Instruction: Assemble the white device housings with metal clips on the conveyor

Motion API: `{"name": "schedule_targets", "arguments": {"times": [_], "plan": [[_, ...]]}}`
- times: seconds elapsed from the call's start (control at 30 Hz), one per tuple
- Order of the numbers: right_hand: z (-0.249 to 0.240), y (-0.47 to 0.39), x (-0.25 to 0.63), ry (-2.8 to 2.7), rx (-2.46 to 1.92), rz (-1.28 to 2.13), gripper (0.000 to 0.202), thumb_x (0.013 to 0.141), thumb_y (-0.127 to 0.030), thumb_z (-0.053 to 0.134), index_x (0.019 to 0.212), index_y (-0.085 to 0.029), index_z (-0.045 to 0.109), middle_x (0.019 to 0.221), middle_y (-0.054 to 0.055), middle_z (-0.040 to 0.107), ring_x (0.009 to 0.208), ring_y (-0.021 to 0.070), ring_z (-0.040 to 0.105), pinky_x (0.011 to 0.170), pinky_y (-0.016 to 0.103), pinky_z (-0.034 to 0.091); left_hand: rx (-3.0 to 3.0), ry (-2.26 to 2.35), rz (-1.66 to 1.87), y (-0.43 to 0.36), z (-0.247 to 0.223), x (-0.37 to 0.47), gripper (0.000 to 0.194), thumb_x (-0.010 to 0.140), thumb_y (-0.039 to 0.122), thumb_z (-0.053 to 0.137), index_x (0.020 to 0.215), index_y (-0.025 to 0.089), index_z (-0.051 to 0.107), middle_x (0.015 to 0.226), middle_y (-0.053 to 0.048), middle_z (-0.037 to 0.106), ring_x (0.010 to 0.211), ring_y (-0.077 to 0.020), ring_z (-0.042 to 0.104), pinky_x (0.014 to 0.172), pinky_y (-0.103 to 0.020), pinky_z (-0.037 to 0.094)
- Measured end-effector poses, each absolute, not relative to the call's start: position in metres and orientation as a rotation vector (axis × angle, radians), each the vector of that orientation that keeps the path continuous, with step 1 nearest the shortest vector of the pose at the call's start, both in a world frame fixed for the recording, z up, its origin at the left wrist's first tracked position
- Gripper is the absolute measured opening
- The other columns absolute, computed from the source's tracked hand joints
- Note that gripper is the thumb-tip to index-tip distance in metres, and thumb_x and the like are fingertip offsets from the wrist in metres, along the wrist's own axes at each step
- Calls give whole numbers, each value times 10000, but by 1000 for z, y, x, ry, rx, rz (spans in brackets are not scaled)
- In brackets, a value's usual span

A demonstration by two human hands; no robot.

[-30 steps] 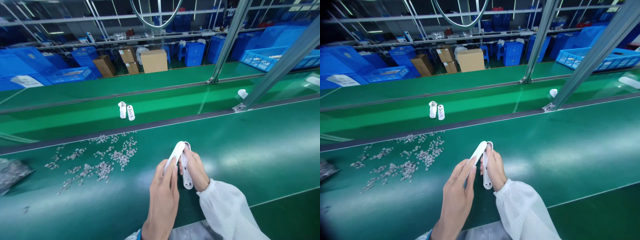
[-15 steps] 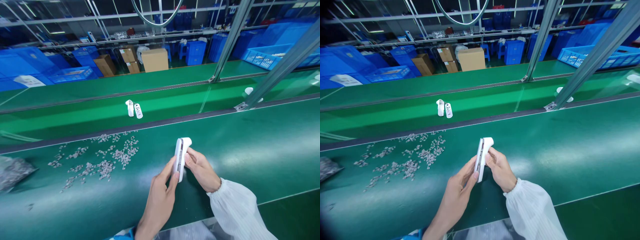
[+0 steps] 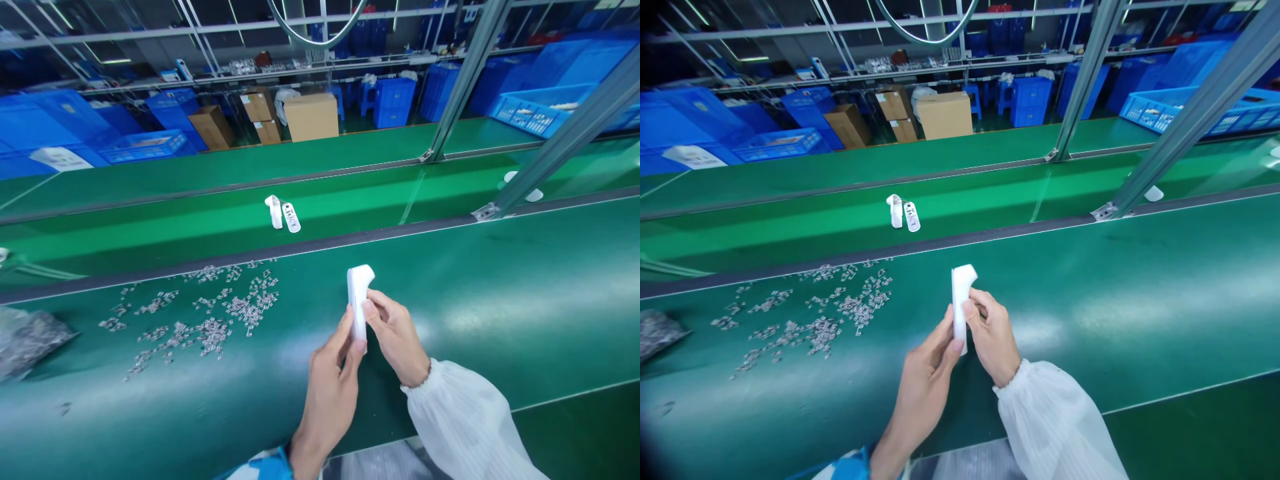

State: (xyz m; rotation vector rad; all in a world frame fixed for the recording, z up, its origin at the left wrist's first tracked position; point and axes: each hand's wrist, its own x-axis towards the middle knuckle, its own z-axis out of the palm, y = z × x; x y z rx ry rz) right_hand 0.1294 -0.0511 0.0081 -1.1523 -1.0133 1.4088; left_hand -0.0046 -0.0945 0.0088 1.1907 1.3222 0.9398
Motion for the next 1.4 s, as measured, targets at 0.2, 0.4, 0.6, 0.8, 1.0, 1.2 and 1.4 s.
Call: {"name": "schedule_targets", "arguments": {"times": [0.2, 0.4, 0.6, 0.8, 1.0, 1.2, 1.4], "plan": [[10, -48, 134, -851, -1073, 1565, 408, 895, -540, 556, 1069, -213, 729, 1033, 69, 718, 969, 219, 637, 914, 353, 458, 1344, 1387, 837, -76, 10, -5, 536, 909, 358, 589, 1401, 233, 416, 1137, -80, 694, 929, -224, 657, 795, -367, 523], [16, -48, 128, -453, -888, 1744, 433, 866, -568, 590, 1023, -185, 715, 1075, 94, 705, 1063, 229, 622, 951, 367, 464, 2185, 1636, 924, -81, 3, 0, 244, 970, 260, 475, 1164, 165, 588, 939, -97, 668, 798, -222, 543, 726, -357, 435], [8, -50, 116, -205, -793, 1822, 422, 835, -605, 607, 993, -220, 681, 913, 24, 668, 864, 189, 642, 847, 342, 522, 2146, 1599, 1014, -85, -4, 0, 278, 960, 233, 486, 1212, 170, 584, 991, -110, 707, 819, -228, 600, 737, -347, 450], [0, -54, 121, -261, -776, 1858, 451, 850, -618, 577, 1072, -236, 669, 1211, 63, 659, 1081, 233, 623, 918, 375, 501, 1414, 1419, 725, -76, 24, -10, 418, 988, 464, 376, 763, 195, 605, 566, 6, 561, 474, -123, 491, 495, -251, 357], [2, -62, 119, -366, -842, 1809, 486, 788, -611, 666, 1075, -219, 675, 1166, 86, 692, 1070, 231, 636, 946, 374, 480, 1045, 1319, 725, -70, 24, -6, 508, 868, 613, 537, 617, 177, 466, 449, 55, 409, 375, -49, 323, 376, -188, 210], [19, -52, 130, -612, -1111, 1664, 417, 768, -523, 737, 972, -181, 613, 882, 57, 741, 649, 138, 629, 754, 345, 512, 524, 840, 669, -64, 1, -6, 524, 929, 613, 403, 866, 139, 618, 438, 73, 378, 303, -28, 193, 315, -184, 108], [25, -40, 130, -746, -1227, 1562, 414, 738, -525, 753, 794, -207, 495, 745, 14, 720, 496, 103, 560, 575, 280, 478, 393, 673, 756, -71, -2, -2, 477, 969, 530, 380, 925, 124, 627, 480, 34, 461, 302, -30, 242, 301, -173, 135]]}}
